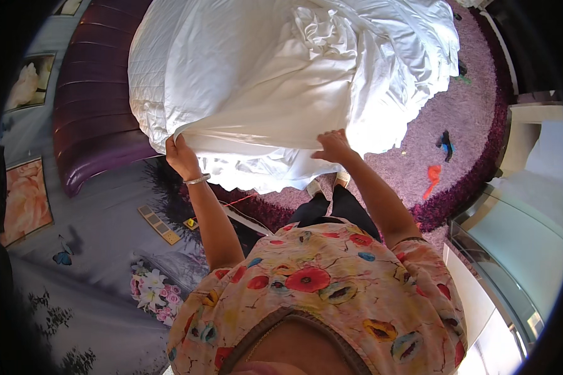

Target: The person folds a large white sheet on a round bed. They repeatedly lift, align, and smooth the fabric by hand, working around the bed to gather and fold the sheet into a more compact shape.

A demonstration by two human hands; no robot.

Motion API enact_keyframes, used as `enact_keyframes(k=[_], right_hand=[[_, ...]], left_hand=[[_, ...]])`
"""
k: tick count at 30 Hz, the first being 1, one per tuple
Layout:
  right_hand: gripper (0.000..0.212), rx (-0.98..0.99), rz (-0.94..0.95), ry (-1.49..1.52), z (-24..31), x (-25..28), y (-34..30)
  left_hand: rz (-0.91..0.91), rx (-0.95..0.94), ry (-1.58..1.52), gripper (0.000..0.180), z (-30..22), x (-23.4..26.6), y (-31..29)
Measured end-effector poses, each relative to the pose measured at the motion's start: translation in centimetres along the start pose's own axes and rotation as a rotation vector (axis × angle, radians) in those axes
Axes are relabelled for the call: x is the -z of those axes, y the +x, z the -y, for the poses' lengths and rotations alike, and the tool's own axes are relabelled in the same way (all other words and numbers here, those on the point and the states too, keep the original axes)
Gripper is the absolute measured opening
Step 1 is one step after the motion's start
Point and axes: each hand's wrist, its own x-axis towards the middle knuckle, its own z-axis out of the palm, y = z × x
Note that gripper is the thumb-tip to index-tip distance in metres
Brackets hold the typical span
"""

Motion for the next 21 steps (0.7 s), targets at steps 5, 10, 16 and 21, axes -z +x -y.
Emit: enact_keyframes(k=[5, 10, 16, 21], right_hand=[[0.047, 0.277, -0.345, 0.141, 6.7, 0.1, 4.1], [0.029, 0.346, -0.446, 0.222, 11.1, 1.6, 6.3], [0.016, 0.333, -0.443, 0.112, 10.8, 0.8, 6.8], [0.016, 0.285, -0.568, 0.412, 10.7, 2.8, 3.5]], left_hand=[[0.021, 0.029, -0.128, 0.024, -3.6, 0.2, -0.7], [0.017, 0.001, -0.220, 0.022, -4.6, 1.1, -0.8], [-0.006, -0.015, -0.225, 0.020, -4.2, 1.5, -0.3], [0.041, -0.106, 0.108, 0.029, 0.8, 1.1, 0.7]])
